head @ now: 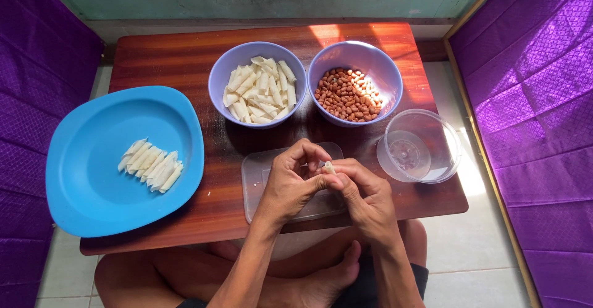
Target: Manually wrapping small food items, specifically peanuts and white sticks, into individual square wrappers.
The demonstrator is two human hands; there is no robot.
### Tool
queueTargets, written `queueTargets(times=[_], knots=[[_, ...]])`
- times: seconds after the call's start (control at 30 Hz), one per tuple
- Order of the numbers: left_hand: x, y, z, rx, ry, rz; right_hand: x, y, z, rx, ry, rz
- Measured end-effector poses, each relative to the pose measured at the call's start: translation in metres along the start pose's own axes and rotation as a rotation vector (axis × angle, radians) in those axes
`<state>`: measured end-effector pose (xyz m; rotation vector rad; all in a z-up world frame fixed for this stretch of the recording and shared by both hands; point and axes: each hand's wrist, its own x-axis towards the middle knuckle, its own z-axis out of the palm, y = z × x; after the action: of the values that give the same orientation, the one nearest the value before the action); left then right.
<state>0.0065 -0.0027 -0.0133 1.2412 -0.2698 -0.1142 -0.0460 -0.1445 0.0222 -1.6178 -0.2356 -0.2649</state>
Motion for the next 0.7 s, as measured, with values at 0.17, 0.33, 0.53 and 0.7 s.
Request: queueTargets(times=[0.17,0.33,0.53,0.7], knots=[[0.0,0.019,0.004,0.071,-0.025,0.035,-0.003,0.009,-0.003,0.016,0.022,0.066],[0.001,0.02,0.003,0.096,-0.023,0.066,-0.004,0.002,0.002,-0.027,0.067,0.111],[-0.003,0.037,0.004,0.174,0.005,0.078,-0.004,-0.003,0.004,-0.067,0.095,0.142],[-0.005,0.043,-0.003,0.225,-0.063,0.109,-0.006,0.002,0.003,-0.077,0.114,0.16]])
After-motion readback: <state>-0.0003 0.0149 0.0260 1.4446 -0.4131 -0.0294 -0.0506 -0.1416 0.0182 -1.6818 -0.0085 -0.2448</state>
